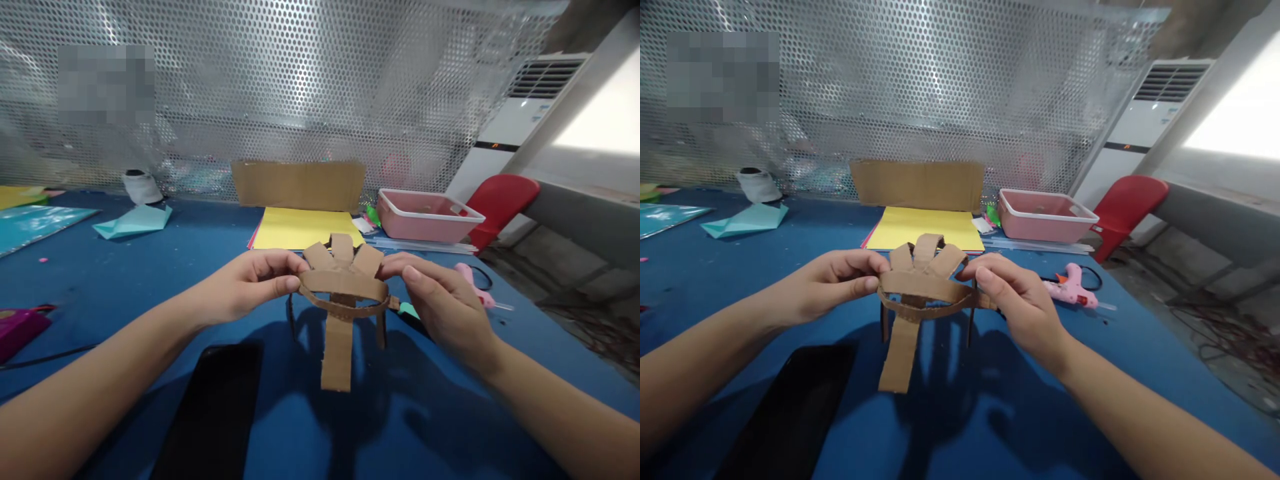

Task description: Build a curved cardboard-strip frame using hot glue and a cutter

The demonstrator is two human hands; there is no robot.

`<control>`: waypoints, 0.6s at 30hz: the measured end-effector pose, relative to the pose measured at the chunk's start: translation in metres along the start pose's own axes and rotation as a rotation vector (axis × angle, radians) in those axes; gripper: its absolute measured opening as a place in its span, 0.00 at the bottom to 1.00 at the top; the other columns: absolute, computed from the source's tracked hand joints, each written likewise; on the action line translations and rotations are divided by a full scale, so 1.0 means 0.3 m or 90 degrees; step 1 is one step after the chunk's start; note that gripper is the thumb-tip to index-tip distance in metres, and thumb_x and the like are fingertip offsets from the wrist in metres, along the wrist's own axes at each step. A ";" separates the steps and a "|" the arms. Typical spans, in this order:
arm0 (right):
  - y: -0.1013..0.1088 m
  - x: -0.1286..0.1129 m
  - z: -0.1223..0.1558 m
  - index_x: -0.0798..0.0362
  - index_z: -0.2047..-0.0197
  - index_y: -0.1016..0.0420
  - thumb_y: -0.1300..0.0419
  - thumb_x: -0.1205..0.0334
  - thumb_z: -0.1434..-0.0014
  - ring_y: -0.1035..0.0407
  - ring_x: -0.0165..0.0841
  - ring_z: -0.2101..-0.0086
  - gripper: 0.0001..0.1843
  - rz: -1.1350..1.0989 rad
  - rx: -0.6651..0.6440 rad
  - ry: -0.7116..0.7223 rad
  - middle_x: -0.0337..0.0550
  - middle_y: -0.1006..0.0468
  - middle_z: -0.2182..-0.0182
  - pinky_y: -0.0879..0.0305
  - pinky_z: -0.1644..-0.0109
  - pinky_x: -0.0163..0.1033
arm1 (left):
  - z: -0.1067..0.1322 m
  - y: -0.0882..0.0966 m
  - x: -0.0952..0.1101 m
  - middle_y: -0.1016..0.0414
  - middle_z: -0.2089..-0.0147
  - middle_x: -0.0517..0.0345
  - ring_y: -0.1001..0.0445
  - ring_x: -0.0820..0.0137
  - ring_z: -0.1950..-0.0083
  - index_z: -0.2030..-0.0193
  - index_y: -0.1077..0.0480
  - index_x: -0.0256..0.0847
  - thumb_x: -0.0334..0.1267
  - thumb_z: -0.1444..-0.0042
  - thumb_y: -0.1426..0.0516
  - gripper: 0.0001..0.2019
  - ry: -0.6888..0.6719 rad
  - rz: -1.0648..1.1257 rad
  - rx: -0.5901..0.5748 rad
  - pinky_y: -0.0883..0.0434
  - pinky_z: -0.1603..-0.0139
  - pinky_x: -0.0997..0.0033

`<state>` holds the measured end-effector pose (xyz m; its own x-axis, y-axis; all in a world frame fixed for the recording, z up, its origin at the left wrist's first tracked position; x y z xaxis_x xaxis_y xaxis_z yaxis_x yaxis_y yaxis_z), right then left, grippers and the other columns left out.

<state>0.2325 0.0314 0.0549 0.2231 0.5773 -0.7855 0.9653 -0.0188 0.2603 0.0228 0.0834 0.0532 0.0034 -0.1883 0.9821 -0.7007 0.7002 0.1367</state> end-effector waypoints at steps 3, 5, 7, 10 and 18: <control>0.010 -0.004 0.002 0.44 0.59 0.21 0.44 0.56 0.36 0.29 0.36 0.56 0.10 0.022 0.010 0.038 0.41 0.22 0.60 0.31 0.53 0.40 | -0.001 0.010 -0.009 0.28 0.67 0.62 0.32 0.77 0.64 0.62 0.27 0.38 0.43 0.45 0.36 0.11 0.005 0.006 0.006 0.34 0.60 0.77; 0.011 -0.018 0.003 0.44 0.56 0.21 0.43 0.57 0.36 0.30 0.37 0.54 0.10 0.047 0.009 0.067 0.42 0.22 0.60 0.32 0.51 0.41 | 0.000 0.016 -0.014 0.29 0.67 0.62 0.34 0.77 0.65 0.62 0.27 0.38 0.43 0.46 0.36 0.11 0.007 0.003 0.016 0.35 0.61 0.78; 0.009 -0.033 0.003 0.44 0.54 0.22 0.44 0.58 0.36 0.31 0.36 0.53 0.10 0.065 0.001 0.090 0.42 0.22 0.59 0.33 0.49 0.41 | 0.001 0.020 -0.020 0.30 0.68 0.62 0.34 0.77 0.65 0.62 0.27 0.38 0.44 0.46 0.36 0.12 0.013 0.005 0.022 0.36 0.62 0.78; -0.002 -0.050 0.002 0.44 0.53 0.24 0.42 0.59 0.37 0.31 0.35 0.54 0.10 0.081 -0.023 0.119 0.42 0.23 0.60 0.33 0.49 0.40 | 0.002 0.023 -0.028 0.30 0.67 0.62 0.34 0.77 0.65 0.62 0.27 0.38 0.45 0.46 0.36 0.13 0.018 0.013 0.021 0.35 0.61 0.77; -0.019 -0.062 -0.009 0.46 0.58 0.25 0.41 0.60 0.37 0.27 0.32 0.59 0.06 0.113 -0.014 0.134 0.41 0.21 0.63 0.30 0.52 0.38 | 0.002 0.017 -0.033 0.30 0.66 0.60 0.34 0.75 0.65 0.60 0.27 0.38 0.46 0.45 0.37 0.14 0.020 0.016 -0.007 0.35 0.61 0.75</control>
<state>0.2225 0.0229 0.0695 0.3529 0.7233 -0.5936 0.9100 -0.1177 0.3975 0.0188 0.0884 0.0441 0.0085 -0.1491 0.9888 -0.6930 0.7120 0.1133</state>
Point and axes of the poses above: each hand's wrist, its own z-axis away from the middle knuckle, its own y-axis out of the back of the hand, x = y × z, the point moved 7 cm from there along -z, towards the middle knuckle
